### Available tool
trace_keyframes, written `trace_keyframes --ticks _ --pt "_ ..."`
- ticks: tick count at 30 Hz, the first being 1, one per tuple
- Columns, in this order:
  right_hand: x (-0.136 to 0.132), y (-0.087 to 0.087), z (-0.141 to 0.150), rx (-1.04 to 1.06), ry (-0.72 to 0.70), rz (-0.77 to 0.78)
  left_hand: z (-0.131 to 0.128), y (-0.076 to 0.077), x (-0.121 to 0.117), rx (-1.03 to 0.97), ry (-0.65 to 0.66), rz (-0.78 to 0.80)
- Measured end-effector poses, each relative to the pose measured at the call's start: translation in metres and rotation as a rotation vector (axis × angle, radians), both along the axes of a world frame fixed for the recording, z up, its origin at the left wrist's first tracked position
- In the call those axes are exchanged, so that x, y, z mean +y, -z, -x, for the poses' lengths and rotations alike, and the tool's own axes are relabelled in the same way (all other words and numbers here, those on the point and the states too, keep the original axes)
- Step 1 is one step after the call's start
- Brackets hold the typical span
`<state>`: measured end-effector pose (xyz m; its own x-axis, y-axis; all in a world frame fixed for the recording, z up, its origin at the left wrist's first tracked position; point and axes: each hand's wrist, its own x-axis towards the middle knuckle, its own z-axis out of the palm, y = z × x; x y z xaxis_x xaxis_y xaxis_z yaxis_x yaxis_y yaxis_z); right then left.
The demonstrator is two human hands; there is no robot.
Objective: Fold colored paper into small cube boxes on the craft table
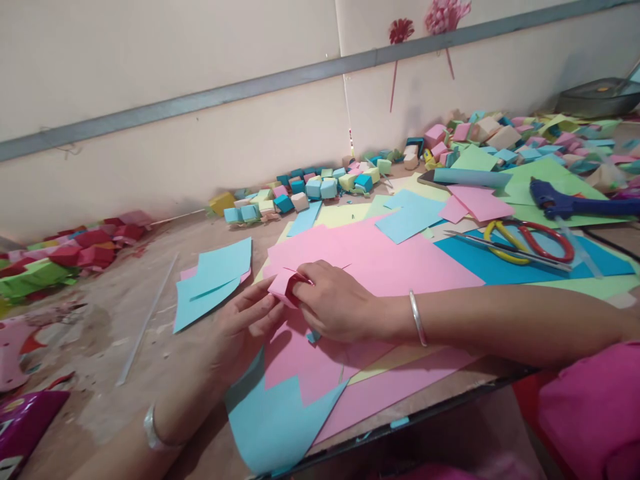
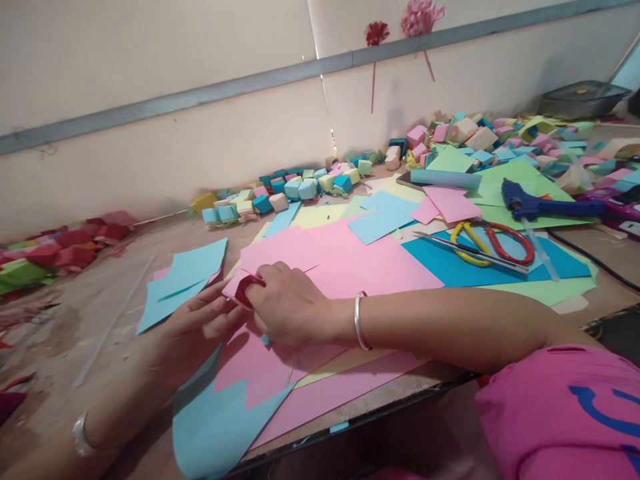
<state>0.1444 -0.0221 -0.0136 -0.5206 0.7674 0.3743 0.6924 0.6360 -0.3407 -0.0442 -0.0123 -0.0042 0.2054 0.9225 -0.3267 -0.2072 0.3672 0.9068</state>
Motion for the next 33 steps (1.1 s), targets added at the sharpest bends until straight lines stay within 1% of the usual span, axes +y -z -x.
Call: trace_keyframes --ticks 5,8,12,15,17,22,25,27,29,31,33 --pt "0.0 -0.001 0.0 -0.033 -0.024 -0.008 0.002 0.0 -0.004 0.019 0.086 -0.019" --pt "-0.001 -0.002 -0.001 -0.059 -0.02 -0.022 0.001 -0.001 -0.005 0.018 0.102 -0.048" --pt "-0.002 -0.004 -0.003 -0.074 -0.036 -0.014 -0.003 -0.001 -0.005 0.021 0.129 -0.149" --pt "-0.001 -0.005 -0.004 -0.041 -0.055 -0.006 -0.003 0.0 -0.002 0.037 0.159 -0.227" --pt "-0.001 -0.005 -0.005 -0.012 -0.066 0.0 -0.001 0.0 0.002 0.052 0.173 -0.251" --pt "0.0 -0.003 -0.006 -0.029 -0.085 -0.054 0.006 0.003 0.01 0.047 0.219 -0.19" --pt "0.0 -0.003 -0.007 0.023 -0.077 -0.035 0.009 0.005 0.011 0.059 0.23 -0.176" --pt "0.0 -0.009 -0.009 0.09 -0.091 0.001 0.011 0.005 0.011 0.068 0.249 -0.185" --pt "0.0 -0.019 -0.013 0.156 -0.095 0.01 0.01 0.004 0.009 0.078 0.254 -0.206" --pt "0.0 -0.033 -0.021 0.187 -0.061 -0.024 0.008 0.002 0.008 0.09 0.233 -0.22" --pt "0.0 -0.043 -0.031 0.172 0.015 -0.051 0.004 0.0 0.006 0.099 0.213 -0.227"
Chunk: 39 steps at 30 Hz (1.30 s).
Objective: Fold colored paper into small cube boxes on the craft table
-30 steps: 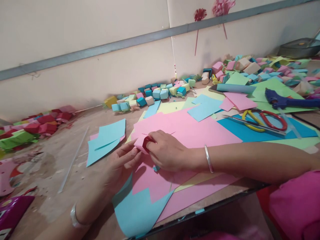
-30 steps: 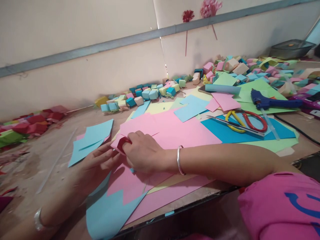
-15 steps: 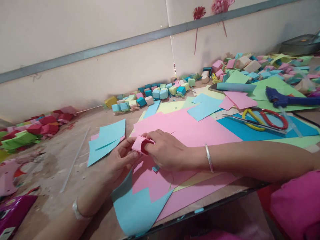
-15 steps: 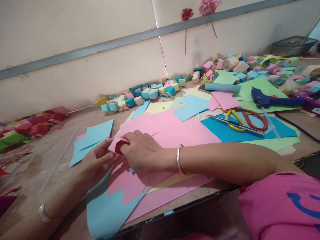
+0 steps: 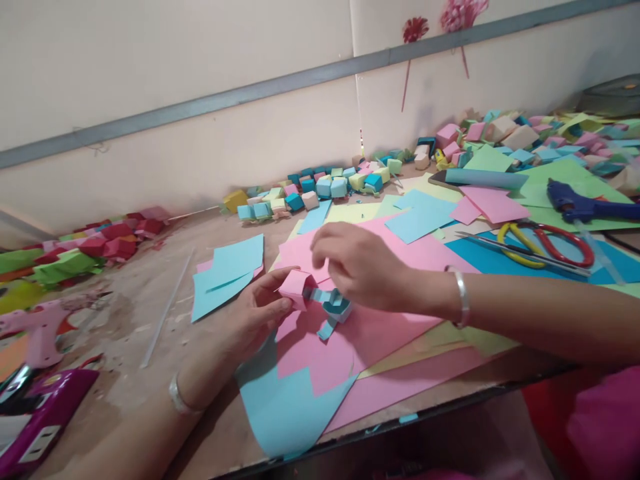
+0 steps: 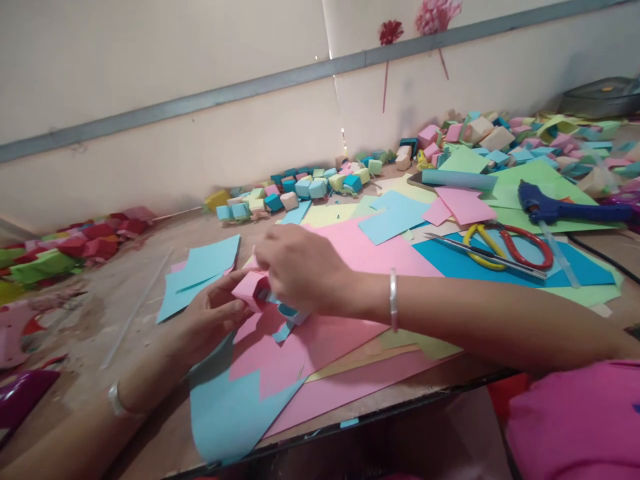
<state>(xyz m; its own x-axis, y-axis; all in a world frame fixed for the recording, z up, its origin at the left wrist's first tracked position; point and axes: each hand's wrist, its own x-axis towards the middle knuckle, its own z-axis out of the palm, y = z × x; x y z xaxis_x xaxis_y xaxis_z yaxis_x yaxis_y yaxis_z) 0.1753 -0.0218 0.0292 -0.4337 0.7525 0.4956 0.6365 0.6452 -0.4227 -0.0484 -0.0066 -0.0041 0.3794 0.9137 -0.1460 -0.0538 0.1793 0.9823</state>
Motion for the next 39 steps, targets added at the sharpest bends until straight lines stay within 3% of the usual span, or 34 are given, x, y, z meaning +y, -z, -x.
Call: trace_keyframes --ticks 3,5,8,11,17,22,27,32,39 --pt "-0.003 0.002 -0.014 -0.104 0.047 0.127 -0.004 -0.001 -0.003 -0.007 0.004 -0.027" --pt "-0.007 0.014 -0.017 -0.198 0.012 0.242 -0.006 -0.001 -0.004 -0.014 0.004 -0.062" --pt "-0.012 0.034 -0.014 -0.242 0.045 0.241 -0.006 -0.001 -0.006 -0.009 -0.005 -0.101" --pt "-0.013 0.044 -0.008 -0.199 0.048 0.188 -0.005 0.0 -0.007 0.003 -0.011 -0.151" --pt "-0.011 0.043 -0.008 0.079 -0.012 0.24 -0.008 -0.002 -0.011 -0.001 -0.031 -0.154" --pt "-0.012 0.049 -0.006 0.273 -0.104 0.199 -0.01 -0.003 -0.013 -0.02 0.021 -0.176" --pt "-0.013 0.053 -0.002 0.398 -0.07 0.105 -0.007 0.003 -0.011 -0.055 0.047 -0.092" --pt "-0.014 0.049 -0.005 0.307 -0.122 -0.096 -0.006 0.004 -0.011 -0.046 0.023 -0.034" --pt "-0.016 0.047 -0.007 0.135 -0.052 -0.174 -0.006 0.001 -0.01 -0.091 0.004 -0.096"
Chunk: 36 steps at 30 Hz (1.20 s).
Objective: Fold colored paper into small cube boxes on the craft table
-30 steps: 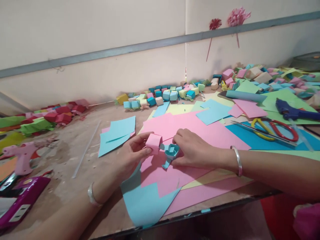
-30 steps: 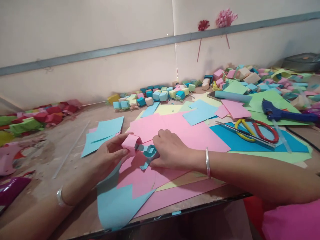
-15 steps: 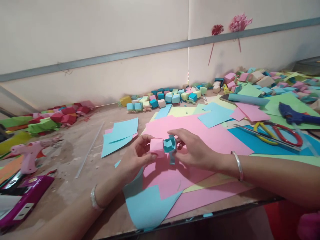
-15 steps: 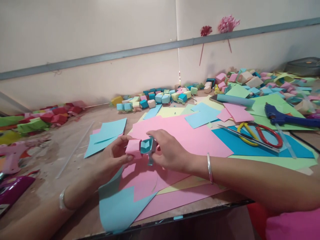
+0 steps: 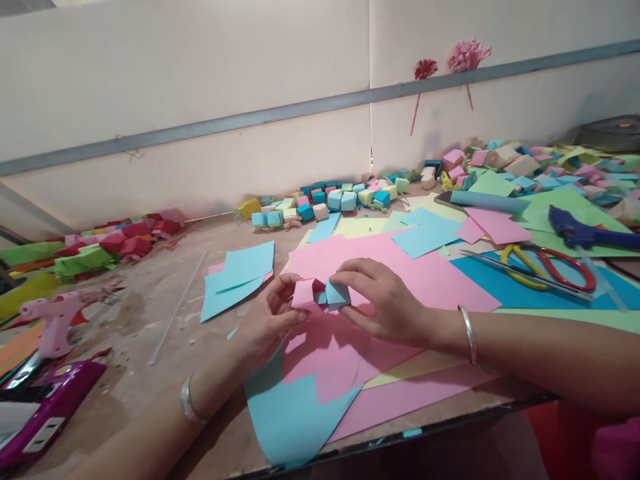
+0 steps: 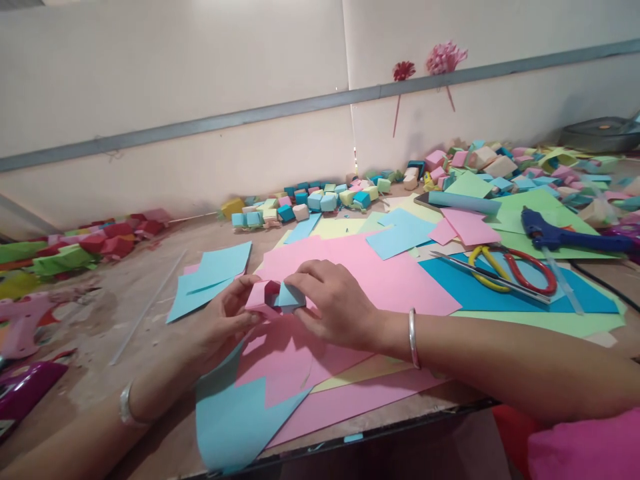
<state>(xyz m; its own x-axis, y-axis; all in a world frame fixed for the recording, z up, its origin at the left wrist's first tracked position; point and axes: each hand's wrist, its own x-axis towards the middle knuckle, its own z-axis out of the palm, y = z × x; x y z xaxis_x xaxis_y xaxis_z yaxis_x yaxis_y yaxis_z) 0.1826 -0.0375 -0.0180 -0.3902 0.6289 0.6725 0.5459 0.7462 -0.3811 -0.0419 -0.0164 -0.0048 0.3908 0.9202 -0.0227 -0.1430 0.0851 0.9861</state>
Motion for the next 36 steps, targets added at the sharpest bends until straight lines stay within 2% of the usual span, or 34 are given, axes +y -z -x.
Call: trace_keyframes --ticks 4,8,11,13,19,26,30,36 --pt "0.0 0.002 0.0 -0.051 0.039 -0.078 0.001 0.005 0.003 0.045 0.003 -0.058" --pt "0.002 0.007 0.002 -0.105 0.082 -0.232 0.002 0.008 0.003 0.131 0.035 -0.218" --pt "0.003 0.009 0.003 -0.101 0.027 -0.218 0.001 0.006 0.001 0.153 0.052 -0.347" --pt "0.003 0.009 0.003 -0.046 -0.042 -0.16 0.001 0.006 0.0 0.157 0.072 -0.37" --pt "0.003 0.006 0.004 0.144 -0.136 -0.053 -0.001 0.01 0.002 0.14 0.079 -0.303" --pt "0.003 0.007 0.002 0.113 -0.098 0.105 -0.001 0.01 0.001 0.132 0.005 -0.16" --pt "0.004 0.007 0.001 0.116 -0.089 0.123 -0.001 0.007 0.002 0.124 -0.02 -0.139" --pt "0.004 0.011 0.003 0.126 -0.088 0.117 -0.002 0.006 0.0 0.167 0.031 -0.098"
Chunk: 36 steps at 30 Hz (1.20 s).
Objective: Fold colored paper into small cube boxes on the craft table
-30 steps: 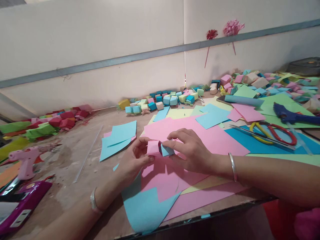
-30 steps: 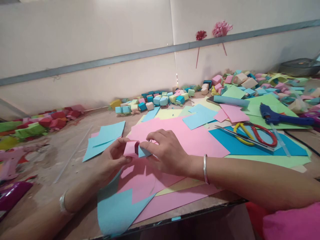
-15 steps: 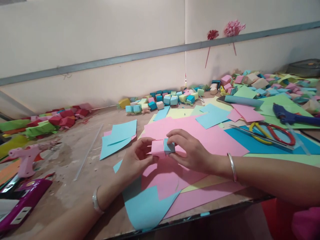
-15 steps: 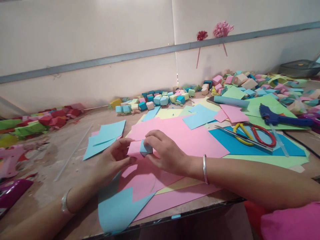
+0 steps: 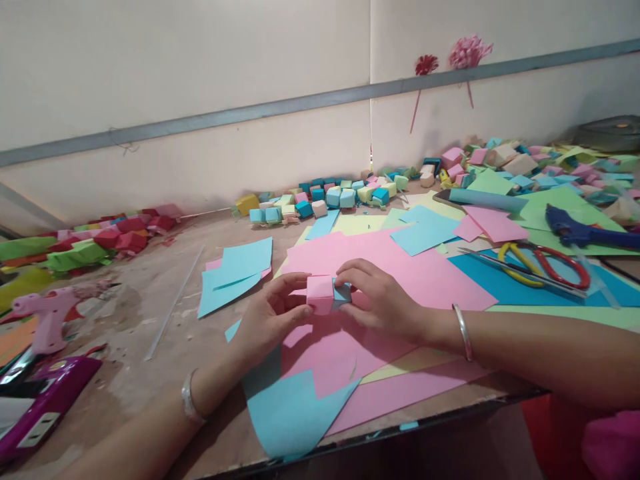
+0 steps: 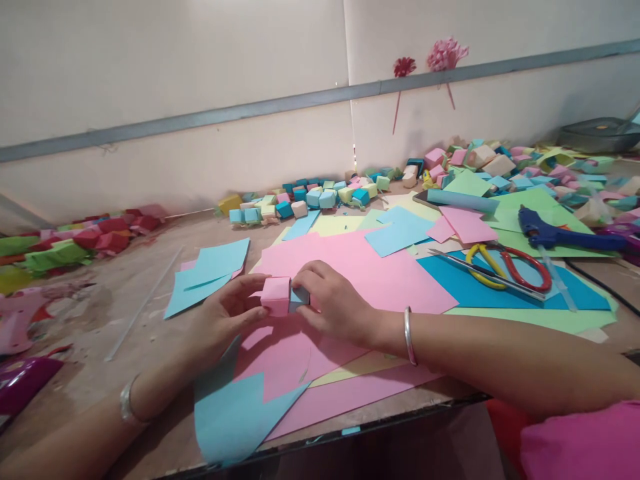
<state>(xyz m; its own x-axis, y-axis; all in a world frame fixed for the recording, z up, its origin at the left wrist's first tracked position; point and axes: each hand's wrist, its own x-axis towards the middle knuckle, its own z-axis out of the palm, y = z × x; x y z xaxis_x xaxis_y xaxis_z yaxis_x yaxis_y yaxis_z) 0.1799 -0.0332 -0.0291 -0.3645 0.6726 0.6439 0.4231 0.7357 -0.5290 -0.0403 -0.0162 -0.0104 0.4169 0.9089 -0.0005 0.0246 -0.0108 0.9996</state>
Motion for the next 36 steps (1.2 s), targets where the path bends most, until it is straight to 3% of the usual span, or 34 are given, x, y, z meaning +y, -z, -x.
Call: trace_keyframes --ticks 7,11,15,22,27,31,36 --pt "-0.004 -0.002 0.001 0.054 -0.001 0.001 0.0 0.0 -0.002 0.007 0.022 -0.091" --pt "-0.003 -0.003 0.001 0.119 0.002 0.112 0.0 0.001 -0.003 0.049 0.048 -0.13" --pt "-0.002 -0.002 0.001 0.195 -0.017 0.255 0.0 0.004 -0.007 0.181 0.024 -0.255" --pt "-0.007 -0.001 0.003 0.171 -0.094 0.305 0.003 0.004 -0.006 0.367 -0.082 -0.49" --pt "-0.01 0.001 0.005 0.263 -0.037 0.463 0.003 0.005 -0.009 0.367 -0.045 -0.499" --pt "-0.015 -0.002 0.007 0.23 -0.054 0.43 0.003 0.007 -0.011 0.369 -0.06 -0.517" --pt "-0.012 -0.002 0.009 0.365 -0.089 0.457 0.002 0.008 -0.011 0.306 -0.121 -0.553"
